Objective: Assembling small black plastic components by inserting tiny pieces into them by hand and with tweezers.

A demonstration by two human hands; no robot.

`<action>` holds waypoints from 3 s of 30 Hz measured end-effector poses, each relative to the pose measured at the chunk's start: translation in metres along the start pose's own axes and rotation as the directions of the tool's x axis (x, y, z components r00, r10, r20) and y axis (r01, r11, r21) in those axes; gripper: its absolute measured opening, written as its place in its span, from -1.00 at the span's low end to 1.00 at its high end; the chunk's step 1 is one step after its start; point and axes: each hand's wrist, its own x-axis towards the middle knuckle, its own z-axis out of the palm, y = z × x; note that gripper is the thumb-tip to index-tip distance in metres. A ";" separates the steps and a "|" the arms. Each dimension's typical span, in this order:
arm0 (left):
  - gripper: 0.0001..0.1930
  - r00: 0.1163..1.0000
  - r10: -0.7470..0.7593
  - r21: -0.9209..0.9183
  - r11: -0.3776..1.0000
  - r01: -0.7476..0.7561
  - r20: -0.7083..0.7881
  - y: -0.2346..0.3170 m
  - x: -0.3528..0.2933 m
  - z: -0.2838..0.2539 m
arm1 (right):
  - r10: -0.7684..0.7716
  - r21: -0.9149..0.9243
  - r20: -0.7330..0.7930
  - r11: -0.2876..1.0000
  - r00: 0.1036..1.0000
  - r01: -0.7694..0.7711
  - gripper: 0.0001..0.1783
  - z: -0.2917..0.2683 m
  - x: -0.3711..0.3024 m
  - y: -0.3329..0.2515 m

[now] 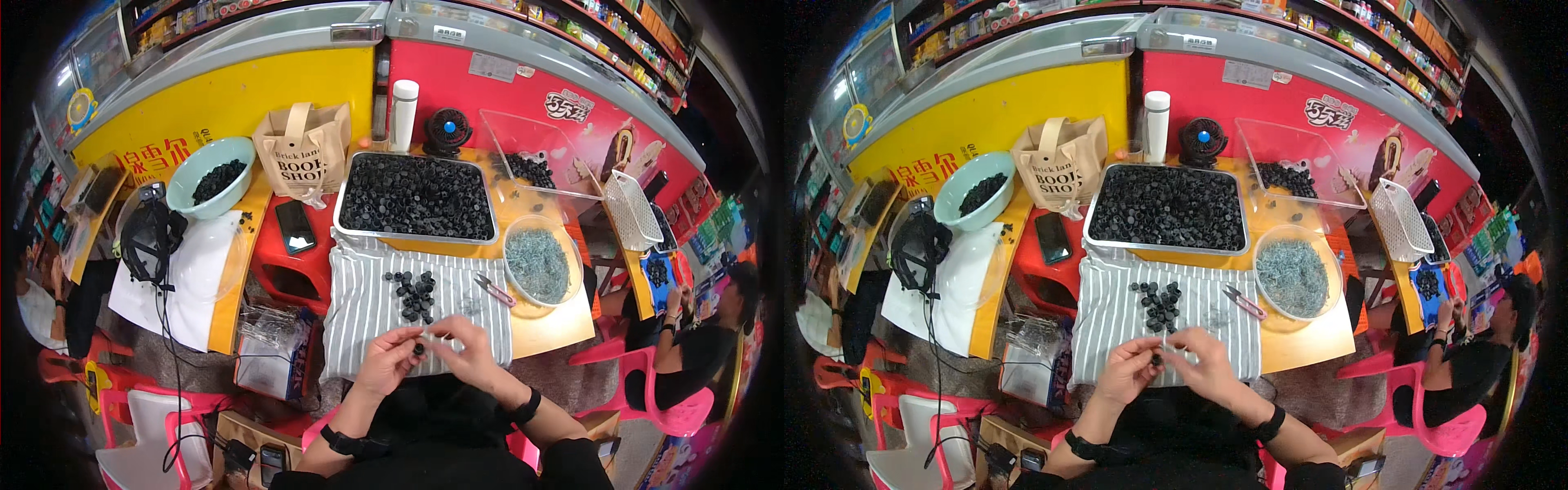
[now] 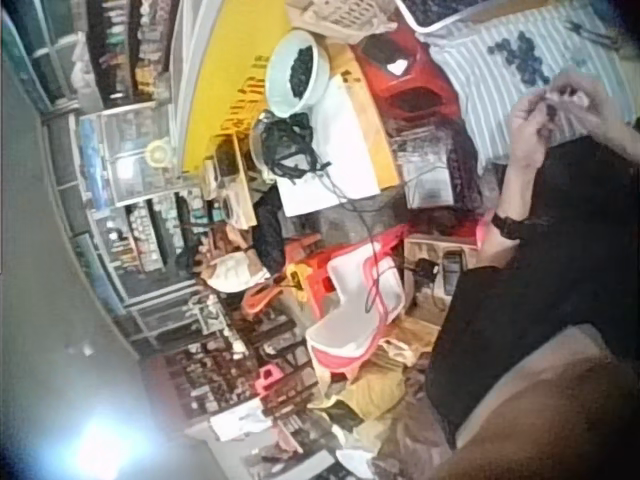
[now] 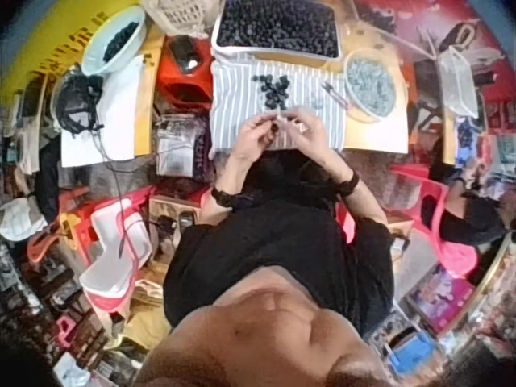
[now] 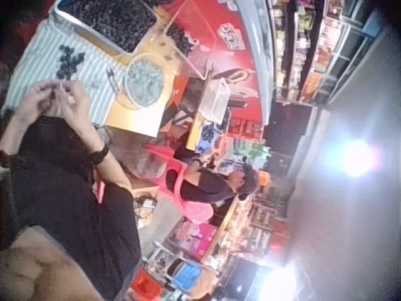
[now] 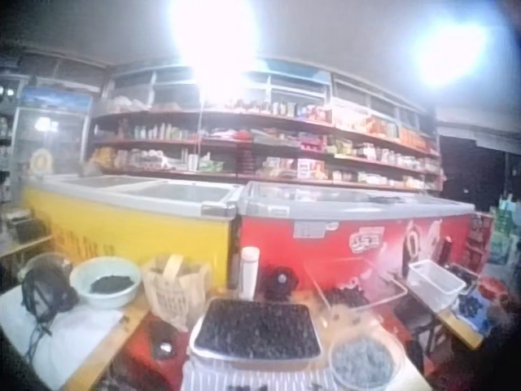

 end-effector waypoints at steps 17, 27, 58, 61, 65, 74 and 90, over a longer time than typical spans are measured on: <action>-0.86 0.982 0.123 -0.175 0.973 -0.148 -0.146 0.016 -0.004 -0.011 | 0.235 -0.486 -0.015 0.848 0.972 -0.213 -0.84 0.009 0.052 0.029; -0.80 0.983 0.135 -0.202 0.966 -0.159 -0.125 0.006 0.013 -0.004 | 0.263 -0.434 0.130 0.882 0.956 -0.184 -0.84 -0.001 0.011 0.027; -0.77 0.975 0.220 -0.102 0.971 -0.217 0.016 0.004 0.028 0.001 | 0.359 -0.471 -0.016 0.821 0.933 -0.324 -0.91 -0.047 -0.006 0.054; -0.77 0.979 0.193 -0.096 0.978 -0.187 0.058 0.005 0.026 0.000 | 0.375 -0.559 -0.001 0.768 0.927 -0.312 -0.90 -0.043 -0.001 0.050; -0.79 0.983 0.168 -0.101 0.982 -0.160 0.073 0.005 0.026 -0.001 | 0.367 -0.570 -0.002 0.764 0.930 -0.302 -0.92 -0.040 -0.001 0.049; -0.81 0.981 0.171 -0.092 0.982 -0.163 0.092 0.006 0.026 0.002 | 0.275 -0.580 0.079 0.795 0.958 -0.180 -0.93 -0.040 -0.005 0.056; -0.81 0.983 0.175 -0.048 0.984 -0.173 0.057 0.004 0.026 0.004 | 0.446 0.157 -0.147 0.892 0.883 -0.425 -0.91 -0.035 -0.050 0.052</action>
